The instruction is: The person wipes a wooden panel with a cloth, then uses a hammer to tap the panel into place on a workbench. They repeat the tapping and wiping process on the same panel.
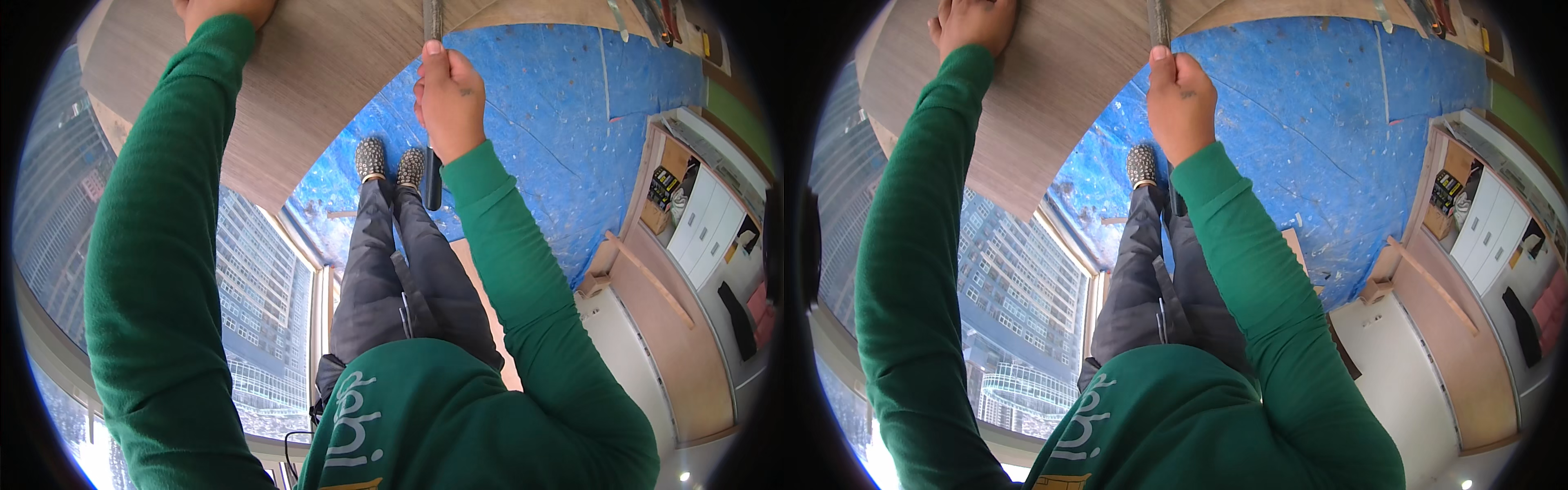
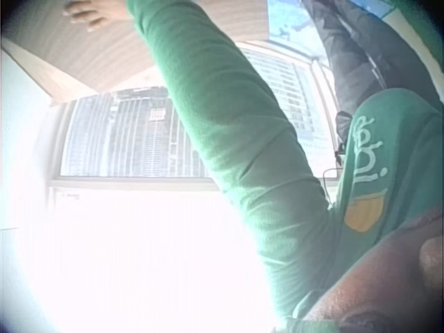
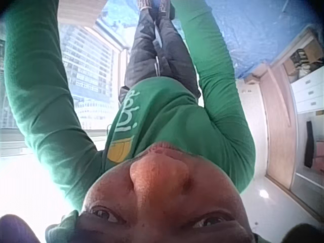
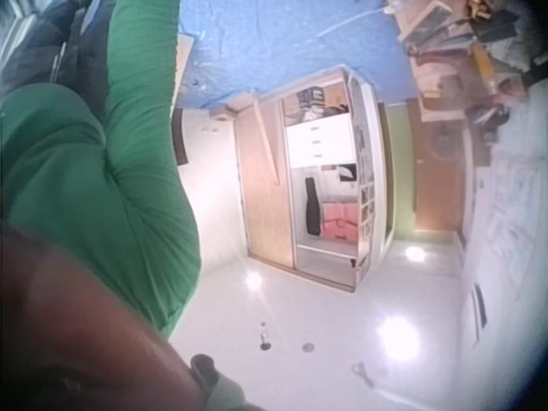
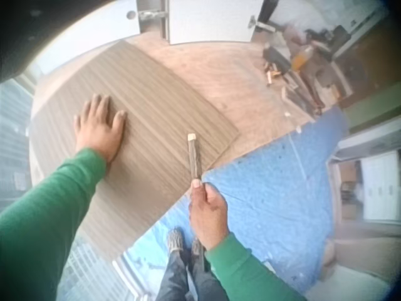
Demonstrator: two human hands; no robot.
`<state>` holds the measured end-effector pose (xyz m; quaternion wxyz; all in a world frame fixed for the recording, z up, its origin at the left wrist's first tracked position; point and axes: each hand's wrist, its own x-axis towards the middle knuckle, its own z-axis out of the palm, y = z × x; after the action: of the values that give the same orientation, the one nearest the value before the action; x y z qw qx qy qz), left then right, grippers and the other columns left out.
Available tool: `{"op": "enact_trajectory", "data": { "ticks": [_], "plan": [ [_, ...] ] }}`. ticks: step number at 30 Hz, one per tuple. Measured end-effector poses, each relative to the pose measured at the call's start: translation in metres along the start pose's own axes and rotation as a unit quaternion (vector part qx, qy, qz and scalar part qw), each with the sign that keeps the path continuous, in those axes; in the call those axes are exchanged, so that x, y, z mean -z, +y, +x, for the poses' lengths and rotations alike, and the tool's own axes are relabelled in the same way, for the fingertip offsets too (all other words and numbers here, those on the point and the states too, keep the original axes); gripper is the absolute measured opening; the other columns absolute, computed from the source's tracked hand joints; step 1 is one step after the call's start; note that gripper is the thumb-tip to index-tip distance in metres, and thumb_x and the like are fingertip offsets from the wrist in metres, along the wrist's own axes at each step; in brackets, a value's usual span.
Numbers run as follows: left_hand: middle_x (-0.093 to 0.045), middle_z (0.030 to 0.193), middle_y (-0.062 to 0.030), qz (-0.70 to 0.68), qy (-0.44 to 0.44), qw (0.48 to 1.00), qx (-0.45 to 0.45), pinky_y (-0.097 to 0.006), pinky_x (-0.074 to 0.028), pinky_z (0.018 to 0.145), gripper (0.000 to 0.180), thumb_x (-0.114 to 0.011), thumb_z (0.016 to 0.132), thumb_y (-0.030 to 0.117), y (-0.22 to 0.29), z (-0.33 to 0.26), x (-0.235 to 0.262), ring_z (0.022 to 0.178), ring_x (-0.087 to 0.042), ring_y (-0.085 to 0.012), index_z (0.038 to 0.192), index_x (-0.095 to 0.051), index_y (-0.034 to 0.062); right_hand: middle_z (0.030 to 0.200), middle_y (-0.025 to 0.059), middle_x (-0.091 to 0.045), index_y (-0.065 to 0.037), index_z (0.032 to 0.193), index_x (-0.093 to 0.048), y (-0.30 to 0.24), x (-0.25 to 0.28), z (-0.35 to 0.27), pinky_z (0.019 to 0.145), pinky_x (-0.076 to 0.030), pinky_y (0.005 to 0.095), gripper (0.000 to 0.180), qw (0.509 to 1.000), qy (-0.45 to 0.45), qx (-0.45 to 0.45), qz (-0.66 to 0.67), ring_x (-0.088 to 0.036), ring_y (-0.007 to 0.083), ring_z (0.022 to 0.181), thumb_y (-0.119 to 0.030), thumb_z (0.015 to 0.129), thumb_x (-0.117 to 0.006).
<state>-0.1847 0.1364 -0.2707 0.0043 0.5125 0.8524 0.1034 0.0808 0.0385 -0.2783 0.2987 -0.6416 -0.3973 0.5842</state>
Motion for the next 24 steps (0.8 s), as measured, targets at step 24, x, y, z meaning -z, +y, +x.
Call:
{"op": "enact_trajectory", "data": {
  "ticks": [24],
  "plan": [
    [-0.027, 0.171, -0.0139, 0.004, -0.038, 0.999, 0.014, -0.048, -0.008, 0.131, 0.069, -0.043, 0.106, 0.051, 0.004, 0.001, 0.011, 0.16, -0.016, -0.0303, 0.16, -0.038, 0.0085, 0.06, 0.0009, -0.05, -0.01, 0.082, -0.051, -0.009, 0.016, 0.032, 0.037, -0.035, 0.0277, 0.04, 0.993, 0.006, -0.058, 0.106, -0.045, 0.0097, 0.042, -0.04, 0.109, -0.055]
  ]
}}
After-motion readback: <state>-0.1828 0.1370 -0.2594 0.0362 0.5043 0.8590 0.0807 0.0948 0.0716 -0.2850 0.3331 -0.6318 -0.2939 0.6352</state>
